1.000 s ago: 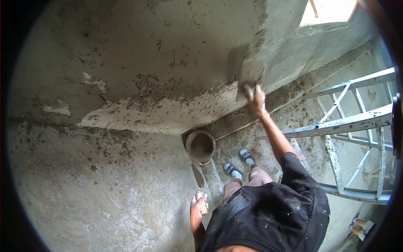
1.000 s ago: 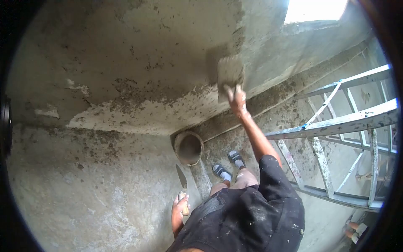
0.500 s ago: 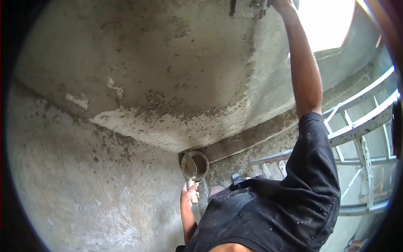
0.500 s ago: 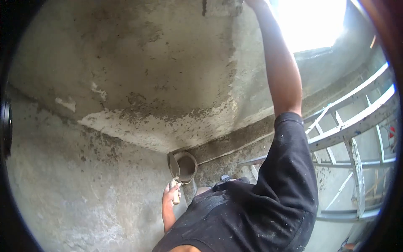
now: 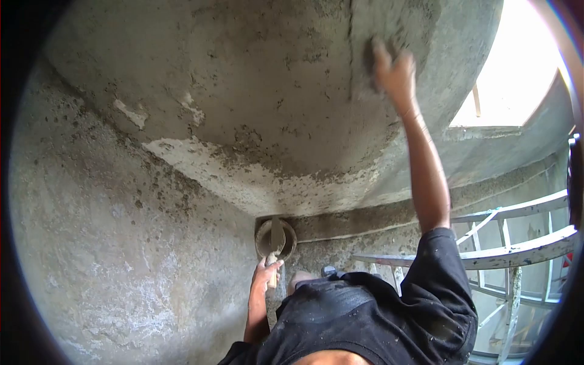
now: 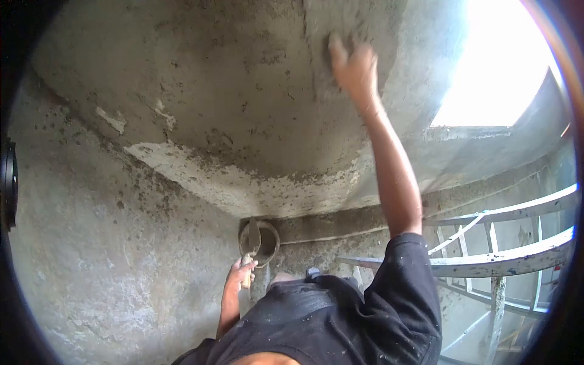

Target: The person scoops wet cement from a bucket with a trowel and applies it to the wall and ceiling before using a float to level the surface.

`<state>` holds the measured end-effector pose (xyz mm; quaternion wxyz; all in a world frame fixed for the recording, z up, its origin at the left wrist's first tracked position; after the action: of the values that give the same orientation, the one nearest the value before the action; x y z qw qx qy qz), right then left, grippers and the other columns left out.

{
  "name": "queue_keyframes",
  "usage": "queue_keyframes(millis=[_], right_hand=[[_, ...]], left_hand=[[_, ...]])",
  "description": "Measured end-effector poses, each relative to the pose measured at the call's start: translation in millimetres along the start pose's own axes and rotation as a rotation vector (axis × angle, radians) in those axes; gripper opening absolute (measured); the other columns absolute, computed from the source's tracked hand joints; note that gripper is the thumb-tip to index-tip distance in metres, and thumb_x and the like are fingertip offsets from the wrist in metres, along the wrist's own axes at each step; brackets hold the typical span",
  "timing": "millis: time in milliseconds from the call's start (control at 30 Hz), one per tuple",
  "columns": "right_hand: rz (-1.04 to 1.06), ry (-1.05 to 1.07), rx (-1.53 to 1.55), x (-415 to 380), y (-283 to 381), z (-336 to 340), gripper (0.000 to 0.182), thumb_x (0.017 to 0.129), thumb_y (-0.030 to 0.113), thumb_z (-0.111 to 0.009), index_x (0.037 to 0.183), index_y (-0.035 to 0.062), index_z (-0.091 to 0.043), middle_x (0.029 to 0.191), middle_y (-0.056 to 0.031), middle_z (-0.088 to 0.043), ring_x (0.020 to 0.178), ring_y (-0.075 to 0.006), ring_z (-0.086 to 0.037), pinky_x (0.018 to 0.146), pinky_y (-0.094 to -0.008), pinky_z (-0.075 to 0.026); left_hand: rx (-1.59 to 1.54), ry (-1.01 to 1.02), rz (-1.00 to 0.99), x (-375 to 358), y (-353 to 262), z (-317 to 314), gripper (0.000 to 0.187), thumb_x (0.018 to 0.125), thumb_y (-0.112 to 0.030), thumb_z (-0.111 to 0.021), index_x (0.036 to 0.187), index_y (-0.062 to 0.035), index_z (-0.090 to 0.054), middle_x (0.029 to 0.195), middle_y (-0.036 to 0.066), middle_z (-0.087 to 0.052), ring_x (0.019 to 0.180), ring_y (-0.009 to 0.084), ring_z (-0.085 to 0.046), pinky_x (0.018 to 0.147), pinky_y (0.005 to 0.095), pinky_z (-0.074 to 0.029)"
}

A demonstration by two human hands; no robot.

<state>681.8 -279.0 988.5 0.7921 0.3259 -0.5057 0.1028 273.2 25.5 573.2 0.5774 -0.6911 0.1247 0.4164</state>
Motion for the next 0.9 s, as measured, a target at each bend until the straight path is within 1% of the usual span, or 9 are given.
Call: queue_keyframes(millis=[67,133,200,233,367,433,633,667,900], right_hand=[[0.004,0.229,0.091,-70,-1,-25,0.043,0.086,0.03,-0.053,0.123,0.008,-0.049,0.114,-0.0286,-0.048,0.098,-0.0397,-0.05,0.083,-0.0469,-0.04],[0.376,0.118,-0.208,-162,-29,-71,0.037,0.086,0.026,-0.053,0.121,0.0136,-0.052,0.11,-0.0292,-0.052,0.092,-0.0429,-0.052,0.081,-0.0469,-0.041],[0.342,0.257,-0.177,-223,-35,-83,0.043,0.084,0.023,-0.058,0.111,-0.0102,-0.052,0.098,-0.0281,-0.055,0.088,-0.0391,-0.052,0.076,-0.0433,-0.042],[-0.046,0.375,0.132,-246,-53,-90,0.036,0.088,0.026,-0.05,0.12,0.0114,-0.053,0.106,-0.0285,-0.055,0.091,-0.045,-0.053,0.08,-0.0492,-0.04],[-0.336,0.546,0.269,-340,-86,-113,0.05,0.087,0.035,-0.052,0.106,-0.0115,-0.053,0.089,-0.0339,-0.057,0.083,-0.0496,-0.053,0.076,-0.0496,-0.042],[-0.474,0.8,0.244,-395,-106,-123,0.054,0.087,0.04,-0.051,0.103,-0.0113,-0.052,0.095,-0.0337,-0.055,0.092,-0.0493,-0.051,0.08,-0.0485,-0.042],[-0.472,1.06,0.209,-461,-101,-98,0.052,0.087,0.04,-0.052,0.101,-0.0096,-0.05,0.089,-0.033,-0.056,0.089,-0.0471,-0.053,0.073,-0.0473,-0.044],[-0.401,0.907,0.319,-457,-94,-93,0.036,0.086,0.031,-0.057,0.084,-0.0038,-0.048,0.071,-0.0281,-0.052,0.067,-0.0467,-0.047,0.056,-0.0466,-0.036],[-0.384,1.122,0.397,-504,-85,-90,0.039,0.087,0.035,-0.054,0.089,-0.0038,-0.047,0.076,-0.0279,-0.054,0.075,-0.0461,-0.05,0.061,-0.0476,-0.038]], left_hand=[[0.048,0.012,-0.004,1,-9,-4,0.044,0.071,-0.02,-0.074,0.105,-0.0084,-0.05,0.071,0.003,-0.052,0.044,0.0127,-0.05,0.039,0.0265,-0.043],[0.066,0.003,0.013,2,-13,-7,0.046,0.071,-0.021,-0.075,0.107,-0.0092,-0.05,0.071,0.003,-0.053,0.045,0.0126,-0.051,0.039,0.0264,-0.044],[0.07,-0.007,0.02,-5,-16,-8,0.049,0.07,-0.021,-0.075,0.111,-0.0099,-0.049,0.072,0.003,-0.053,0.045,0.0124,-0.05,0.039,0.0263,-0.044],[0.054,-0.015,0.016,-9,-14,-8,0.049,0.07,-0.021,-0.075,0.111,-0.0099,-0.049,0.072,0.003,-0.053,0.045,0.0124,-0.05,0.039,0.0263,-0.044],[0.034,-0.012,-0.035,-16,-7,-2,0.052,0.071,-0.019,-0.074,0.114,-0.0094,-0.048,0.07,0.003,-0.052,0.045,0.0123,-0.05,0.039,0.0259,-0.043],[0.028,-0.053,-0.019,-23,-2,4,0.05,0.069,-0.019,-0.075,0.112,-0.0108,-0.05,0.066,0.002,-0.052,0.041,0.0133,-0.048,0.036,0.0277,-0.04],[-0.025,-0.221,-0.034,-39,14,28,0.051,0.07,-0.017,-0.075,0.112,-0.0081,-0.048,0.065,0.003,-0.052,0.039,0.0129,-0.048,0.034,0.028,-0.041],[0.0,-0.248,-0.015,-48,11,28,0.05,0.07,-0.018,-0.074,0.111,-0.0073,-0.048,0.067,0.003,-0.052,0.041,0.0129,-0.048,0.035,0.0281,-0.041],[-0.035,-0.269,-0.006,-57,19,39,0.052,0.069,-0.021,-0.076,0.11,-0.0056,-0.047,0.068,0.003,-0.052,0.041,0.0126,-0.048,0.036,0.0273,-0.041]])
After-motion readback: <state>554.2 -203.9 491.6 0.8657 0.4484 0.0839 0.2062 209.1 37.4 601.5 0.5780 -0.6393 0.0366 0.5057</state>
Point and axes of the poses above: each hand's wrist, its own x-axis towards the middle knuckle, its own z-axis out of the back of the hand, y = z × x, the point moved 8 cm from there along x, towards the middle knuckle
